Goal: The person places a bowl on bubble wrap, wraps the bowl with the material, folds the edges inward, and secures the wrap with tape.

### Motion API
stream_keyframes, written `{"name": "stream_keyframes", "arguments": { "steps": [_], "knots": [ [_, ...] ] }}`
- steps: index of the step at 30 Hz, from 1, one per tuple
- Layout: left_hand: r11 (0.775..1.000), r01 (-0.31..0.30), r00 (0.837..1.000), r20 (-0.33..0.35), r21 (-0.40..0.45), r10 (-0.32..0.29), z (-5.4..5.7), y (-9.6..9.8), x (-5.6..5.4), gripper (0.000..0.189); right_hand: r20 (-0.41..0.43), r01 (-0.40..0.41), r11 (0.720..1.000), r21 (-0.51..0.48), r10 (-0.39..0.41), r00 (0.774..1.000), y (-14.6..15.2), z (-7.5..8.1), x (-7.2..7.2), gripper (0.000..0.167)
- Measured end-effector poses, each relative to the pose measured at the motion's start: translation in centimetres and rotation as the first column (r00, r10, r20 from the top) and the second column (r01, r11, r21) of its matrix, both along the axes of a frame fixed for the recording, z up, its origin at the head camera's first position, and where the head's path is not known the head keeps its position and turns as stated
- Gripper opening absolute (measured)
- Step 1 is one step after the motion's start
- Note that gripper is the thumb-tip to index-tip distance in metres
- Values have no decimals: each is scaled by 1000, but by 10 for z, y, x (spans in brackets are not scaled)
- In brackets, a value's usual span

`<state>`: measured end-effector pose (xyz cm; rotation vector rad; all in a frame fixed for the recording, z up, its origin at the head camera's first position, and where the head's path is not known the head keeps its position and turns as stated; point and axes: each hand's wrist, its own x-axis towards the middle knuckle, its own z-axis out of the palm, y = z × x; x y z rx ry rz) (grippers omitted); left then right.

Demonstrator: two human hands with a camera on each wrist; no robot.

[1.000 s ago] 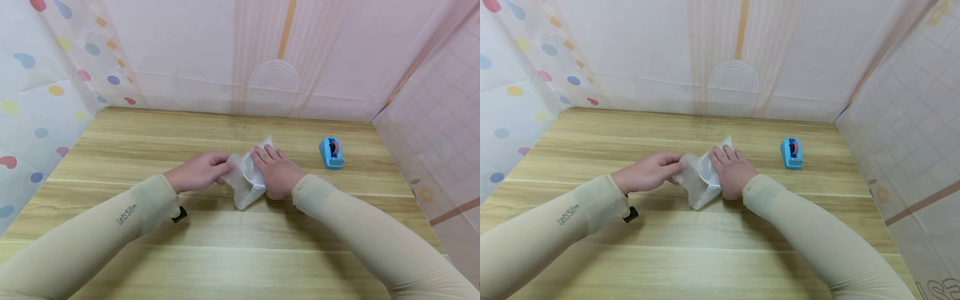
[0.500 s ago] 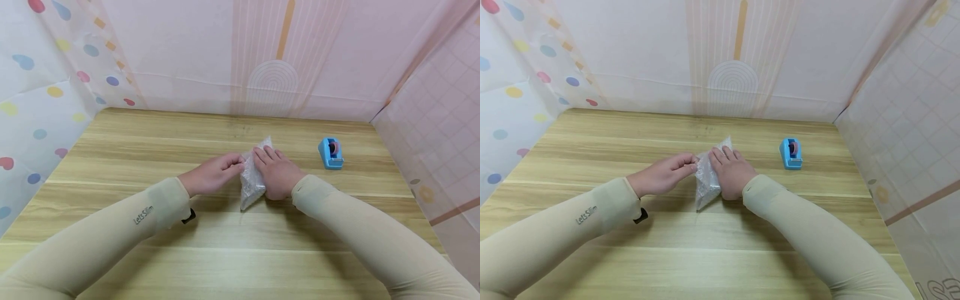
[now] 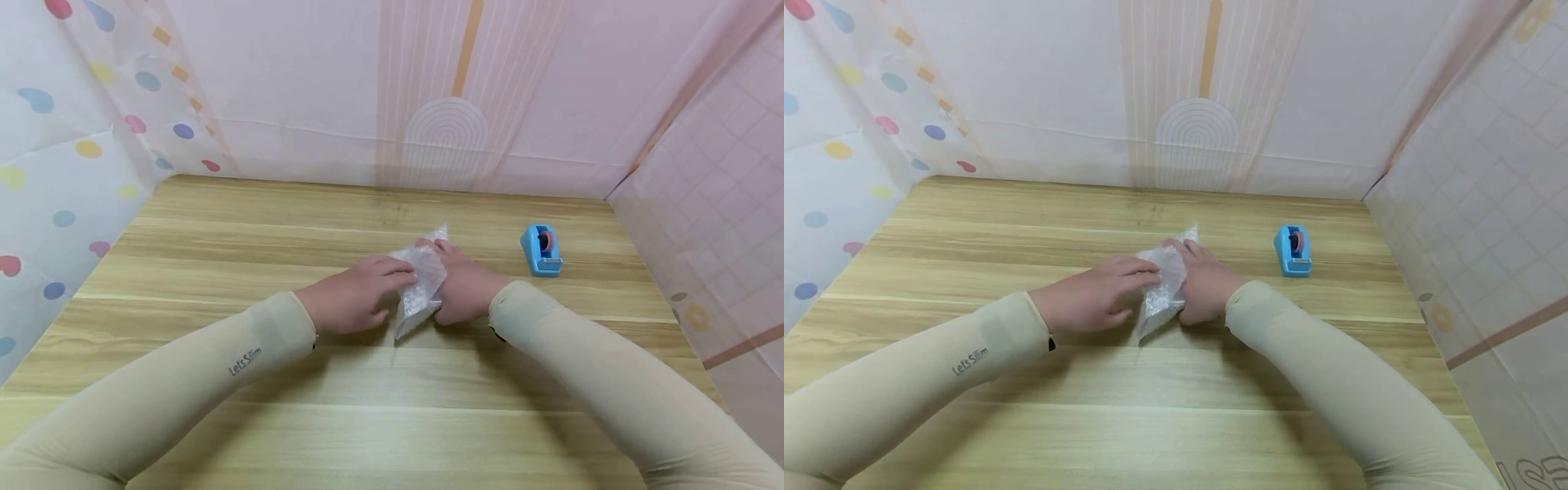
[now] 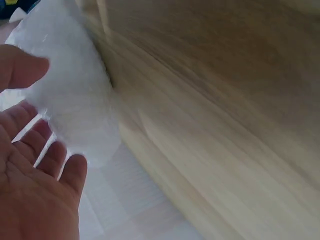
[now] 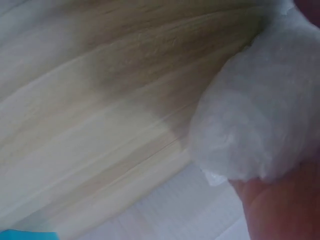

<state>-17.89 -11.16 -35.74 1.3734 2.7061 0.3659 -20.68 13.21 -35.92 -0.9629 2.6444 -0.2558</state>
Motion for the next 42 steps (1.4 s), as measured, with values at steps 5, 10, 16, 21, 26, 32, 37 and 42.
{"name": "stream_keyframes", "arguments": {
  "steps": [5, 10, 16, 21, 26, 32, 37, 42],
  "knots": [
    [994, 17, 995, -93, -108, -28, -3, 1, 3, 78, 91, 75, 991, -109, -65, 994, 4, -2, -2, 141],
    [984, -4, 998, -60, -180, -7, -6, 4, 5, 85, 106, 72, 986, -150, -57, 993, 5, -1, -1, 148],
    [967, -25, 993, -117, -253, -5, -8, 10, 4, 82, 127, 85, 982, -170, -63, 990, 9, -1, -1, 149],
    [958, -58, 985, -175, -282, 8, -9, 12, 4, 81, 149, 102, 976, -190, -74, 986, 10, 0, 0, 148],
    [948, -112, 983, -175, -299, 61, -9, 16, 7, 82, 165, 117, 974, -193, -85, 983, 11, 1, 1, 148],
    [933, -143, 980, -178, -331, 88, -7, 24, 9, 83, 188, 124, 970, -207, -85, 978, 13, 1, 2, 148],
    [934, -112, 981, -187, -340, 50, -8, 28, 6, 84, 188, 106, 968, -228, -63, 980, 13, 2, 2, 144],
    [939, -89, 986, -164, -332, 35, -9, 28, 2, 87, 187, 90, 967, -238, -45, 981, 13, 2, 3, 142]
  ]
}}
